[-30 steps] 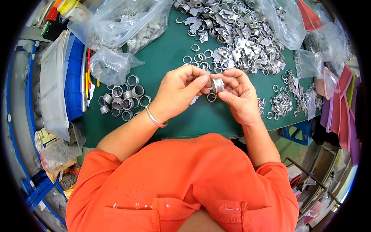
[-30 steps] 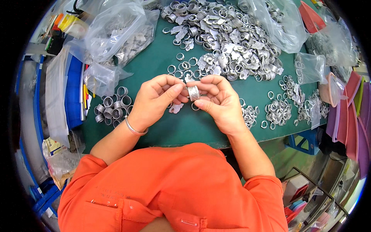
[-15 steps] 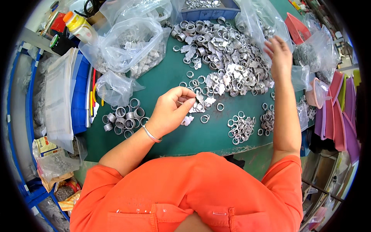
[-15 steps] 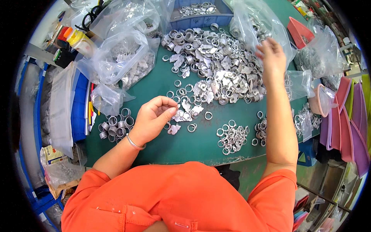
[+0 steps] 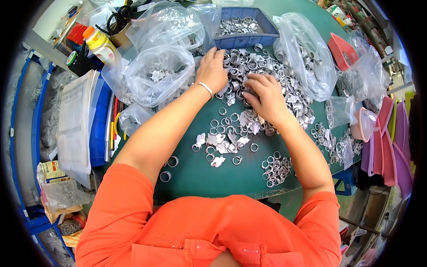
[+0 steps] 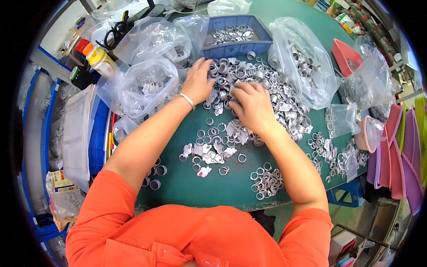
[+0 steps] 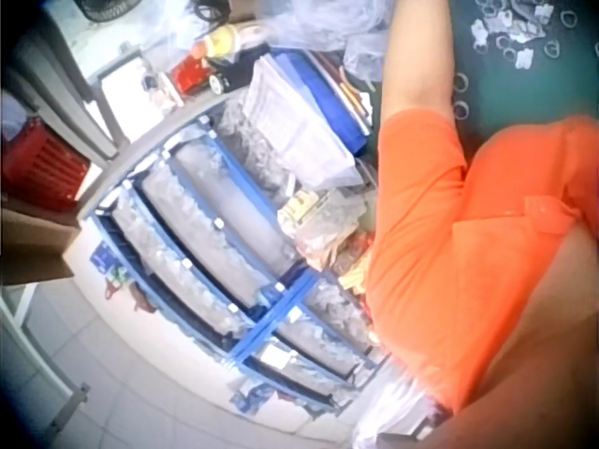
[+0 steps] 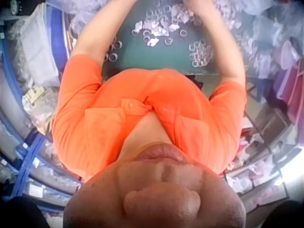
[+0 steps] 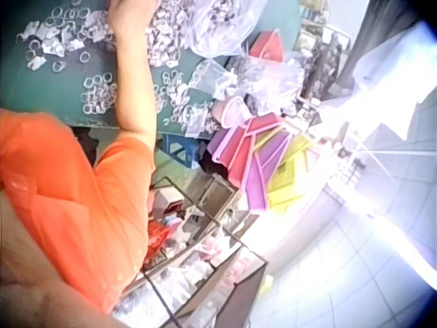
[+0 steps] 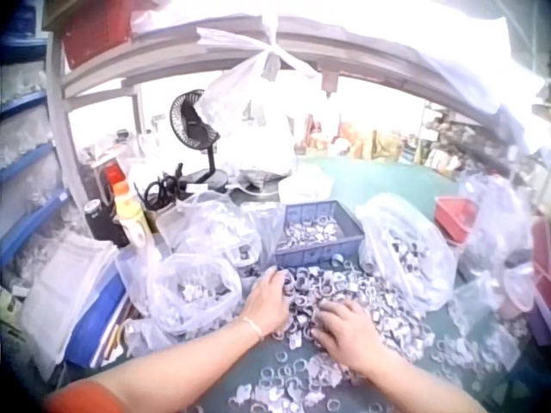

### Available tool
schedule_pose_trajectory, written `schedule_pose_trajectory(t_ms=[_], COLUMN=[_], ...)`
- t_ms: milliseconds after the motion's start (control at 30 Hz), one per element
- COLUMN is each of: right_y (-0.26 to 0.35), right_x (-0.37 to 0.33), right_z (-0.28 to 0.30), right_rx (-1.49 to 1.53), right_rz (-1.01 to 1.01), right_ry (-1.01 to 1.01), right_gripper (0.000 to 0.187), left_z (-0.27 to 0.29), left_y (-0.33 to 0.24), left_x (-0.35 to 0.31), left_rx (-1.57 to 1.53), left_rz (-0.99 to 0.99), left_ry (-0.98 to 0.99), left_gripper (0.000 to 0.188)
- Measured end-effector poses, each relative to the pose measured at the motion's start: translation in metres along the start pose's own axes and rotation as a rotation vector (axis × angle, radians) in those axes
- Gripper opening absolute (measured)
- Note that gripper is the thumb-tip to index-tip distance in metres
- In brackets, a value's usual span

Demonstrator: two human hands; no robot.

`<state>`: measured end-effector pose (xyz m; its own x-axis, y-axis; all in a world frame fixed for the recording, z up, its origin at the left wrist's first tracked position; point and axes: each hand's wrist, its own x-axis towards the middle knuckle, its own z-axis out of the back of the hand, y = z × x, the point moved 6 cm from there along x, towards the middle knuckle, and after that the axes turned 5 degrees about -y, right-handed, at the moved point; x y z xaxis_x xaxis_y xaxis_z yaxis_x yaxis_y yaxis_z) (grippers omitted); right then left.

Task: The person sorts small metal components and rings from a large pile on a green workstation, placing individual items into specific areas and bags.

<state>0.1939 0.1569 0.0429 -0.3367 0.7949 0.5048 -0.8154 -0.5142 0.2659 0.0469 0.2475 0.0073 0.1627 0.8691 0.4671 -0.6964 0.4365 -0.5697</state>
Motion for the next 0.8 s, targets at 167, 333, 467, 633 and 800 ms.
schedule_pose_trajectory(t_ms=[167,333,467,633,800], right_y=[-0.015,-0.036,-0.043,-0.056,-0.09], right_x=[0.021,0.057,0.066,0.078,0.084], right_z=[0.0,-0.034,-0.052,-0.04,-0.043], right_rx=[0.176,-0.081,-0.206,0.057,0.001], right_rz=[-0.097,-0.109,-0.227,-0.288,-0.357], right_ry=[-0.104,-0.172,-0.034,0.064,0.005], right_gripper=[0.02,0.027,0.03,0.029,0.029], left_z=[-0.002,0.013,0.02,-0.004,-0.008], left_y=[0.001,-0.02,-0.014,0.016,0.021], left_x=[0.0,-0.012,-0.003,0.003,0.002], left_rx=[0.031,-0.032,-0.086,-0.07,-0.169], left_rz=[-0.051,-0.127,0.015,0.076,0.195], left_ry=[-0.005,0.036,-0.026,-0.158,-0.221], left_gripper=[0.039,0.033,0.037,0.035,0.037])
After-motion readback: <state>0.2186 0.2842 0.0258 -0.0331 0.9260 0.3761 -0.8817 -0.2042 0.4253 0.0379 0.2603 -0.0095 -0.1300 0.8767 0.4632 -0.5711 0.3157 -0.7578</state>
